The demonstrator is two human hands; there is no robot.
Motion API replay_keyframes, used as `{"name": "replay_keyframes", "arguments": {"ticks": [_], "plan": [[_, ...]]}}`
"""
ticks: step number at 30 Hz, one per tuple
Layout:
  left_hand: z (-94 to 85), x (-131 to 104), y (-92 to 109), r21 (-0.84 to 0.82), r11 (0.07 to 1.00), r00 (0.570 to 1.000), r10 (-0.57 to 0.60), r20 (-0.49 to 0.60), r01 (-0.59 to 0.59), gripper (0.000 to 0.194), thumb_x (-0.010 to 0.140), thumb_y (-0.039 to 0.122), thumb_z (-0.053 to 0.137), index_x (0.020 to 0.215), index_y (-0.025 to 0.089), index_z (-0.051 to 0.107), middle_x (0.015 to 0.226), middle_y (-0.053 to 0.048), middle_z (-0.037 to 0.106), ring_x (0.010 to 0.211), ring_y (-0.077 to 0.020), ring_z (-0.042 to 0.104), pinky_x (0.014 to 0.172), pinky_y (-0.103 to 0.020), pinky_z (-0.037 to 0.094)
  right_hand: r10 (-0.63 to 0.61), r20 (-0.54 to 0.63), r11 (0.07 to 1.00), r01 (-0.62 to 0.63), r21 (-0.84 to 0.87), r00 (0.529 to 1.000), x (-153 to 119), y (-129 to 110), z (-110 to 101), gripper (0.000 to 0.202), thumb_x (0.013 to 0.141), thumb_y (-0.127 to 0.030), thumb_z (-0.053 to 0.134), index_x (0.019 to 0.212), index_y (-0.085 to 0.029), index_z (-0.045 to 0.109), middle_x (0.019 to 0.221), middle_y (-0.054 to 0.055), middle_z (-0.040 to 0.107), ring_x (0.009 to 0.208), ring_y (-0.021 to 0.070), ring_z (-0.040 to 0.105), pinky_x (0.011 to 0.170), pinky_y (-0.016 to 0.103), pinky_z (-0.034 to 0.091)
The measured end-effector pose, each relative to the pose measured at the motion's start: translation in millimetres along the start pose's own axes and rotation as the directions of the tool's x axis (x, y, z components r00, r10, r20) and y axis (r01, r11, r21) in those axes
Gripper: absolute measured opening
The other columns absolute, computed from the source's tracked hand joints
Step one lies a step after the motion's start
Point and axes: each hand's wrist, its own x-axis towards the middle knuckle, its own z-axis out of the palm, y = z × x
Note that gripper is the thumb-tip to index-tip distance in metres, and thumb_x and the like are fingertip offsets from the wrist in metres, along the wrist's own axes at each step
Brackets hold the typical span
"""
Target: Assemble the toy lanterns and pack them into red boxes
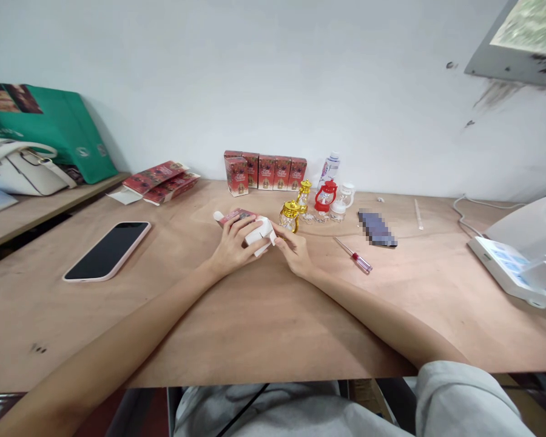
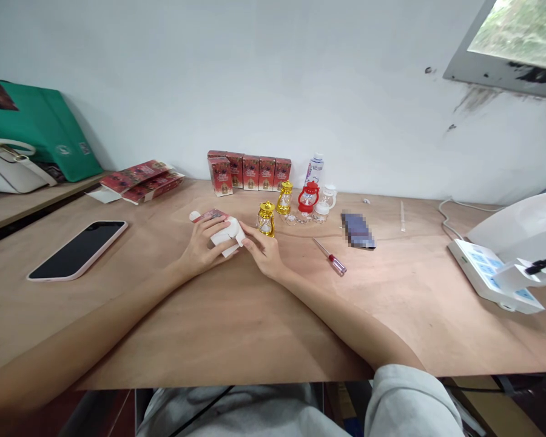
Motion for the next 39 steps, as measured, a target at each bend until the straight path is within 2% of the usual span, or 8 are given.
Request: {"name": "replay_keyframes", "arguments": {"ticks": [3, 8, 11, 15, 19, 26, 32, 39], "plan": [[1.4, -2.4, -0.6, -0.008, 1.000, 1.000, -0.006, 0.011, 0.006, 0.027, 0.077, 0.026, 0.070, 0.101, 0.029, 0.058, 0.124, -0.007, 0.053, 0.123, -0.0266, 0.047, 0.096, -0.050, 0.042, 0.045, -0.011, 0.998, -0.045, 0.034, 0.999, -0.5, 0.2, 1.6, 0.047, 0.085, -0.050, 0.055, 0.125, -0.026, 0.057, 0.125, 0.005, 0.062, 0.114, 0.0204, 0.059, 0.098, 0.036, 0.048], [2.4, -1.3, 0.5, 0.027, 0.998, 0.999, 0.050, -0.015, -0.049, 0.023, 0.078, 0.025, 0.067, 0.097, 0.028, 0.055, 0.126, -0.007, 0.052, 0.125, -0.0265, 0.045, 0.095, -0.050, 0.043, 0.085, -0.021, 0.993, -0.084, 0.078, 0.996, -1.9, 0.7, 3.5, 0.047, 0.082, -0.048, 0.060, 0.123, -0.024, 0.058, 0.121, 0.008, 0.063, 0.110, 0.0206, 0.060, 0.088, 0.034, 0.055], [2.5, -2.3, 0.8, 0.019, 0.998, 0.998, 0.056, -0.024, -0.055, 0.027, 0.078, 0.023, 0.067, 0.100, 0.029, 0.052, 0.126, -0.006, 0.052, 0.126, -0.0264, 0.044, 0.095, -0.050, 0.043, 0.083, -0.013, 0.991, -0.081, 0.108, 0.996, -2.5, 0.9, 3.4, 0.051, 0.080, -0.047, 0.062, 0.126, -0.025, 0.055, 0.124, 0.008, 0.060, 0.112, 0.0213, 0.058, 0.082, 0.032, 0.057], [3.6, -6.9, 0.7, -0.065, 0.998, 0.999, -0.001, 0.032, 0.003, 0.043, 0.078, 0.027, 0.068, 0.112, 0.031, 0.043, 0.132, -0.011, 0.050, 0.127, -0.0258, 0.046, 0.100, -0.053, 0.039, 0.068, -0.026, 0.995, -0.066, 0.072, 0.997, -2.9, 1.8, 3.8, 0.058, 0.080, -0.046, 0.063, 0.133, -0.029, 0.047, 0.123, 0.006, 0.059, 0.110, 0.0199, 0.059, 0.081, 0.031, 0.058], [3.5, -7.6, 2.0, -0.099, 0.995, 0.997, -0.026, 0.073, 0.033, 0.054, 0.080, 0.027, 0.066, 0.123, 0.029, 0.033, 0.136, -0.018, 0.047, 0.128, -0.0260, 0.046, 0.102, -0.054, 0.037, 0.034, -0.037, 0.999, -0.033, 0.012, 0.999, -2.9, 0.0, 3.8, 0.048, 0.085, -0.042, 0.058, 0.131, -0.029, 0.049, 0.123, 0.006, 0.060, 0.102, 0.0178, 0.061, 0.079, 0.030, 0.058], [0.9, -2.7, 4.1, -0.112, 0.994, 0.999, -0.005, 0.054, 0.011, 0.054, 0.087, 0.028, 0.058, 0.132, 0.022, 0.030, 0.125, -0.018, 0.058, 0.125, -0.0255, 0.050, 0.102, -0.051, 0.038, -0.075, 0.012, 0.993, 0.076, -0.089, 0.997, -2.8, -3.1, 1.4, 0.031, 0.084, -0.036, 0.060, 0.113, -0.025, 0.058, 0.112, 0.008, 0.059, 0.104, 0.0191, 0.058, 0.081, 0.032, 0.056], [1.0, -3.7, 3.1, -0.131, 0.991, 0.996, 0.006, 0.088, 0.005, 0.054, 0.087, 0.028, 0.056, 0.134, 0.022, 0.029, 0.129, -0.019, 0.056, 0.126, -0.0252, 0.049, 0.105, -0.052, 0.035, -0.018, -0.052, 0.997, 0.014, -0.074, 0.998, -5.2, 3.4, 4.6, 0.023, 0.085, -0.042, 0.057, 0.100, -0.025, 0.056, 0.100, 0.005, 0.060, 0.088, 0.0155, 0.059, 0.069, 0.028, 0.056], [-0.5, -2.4, 2.4, -0.127, 0.992, 0.997, 0.031, 0.065, -0.022, 0.059, 0.086, 0.029, 0.059, 0.135, 0.021, 0.027, 0.126, -0.021, 0.058, 0.126, -0.0257, 0.049, 0.104, -0.052, 0.035, 0.032, -0.069, 0.999, -0.033, -0.014, 0.997, -6.3, 2.4, 5.4, 0.027, 0.084, -0.045, 0.057, 0.102, -0.026, 0.055, 0.100, 0.005, 0.061, 0.089, 0.0159, 0.060, 0.071, 0.028, 0.055]]}}
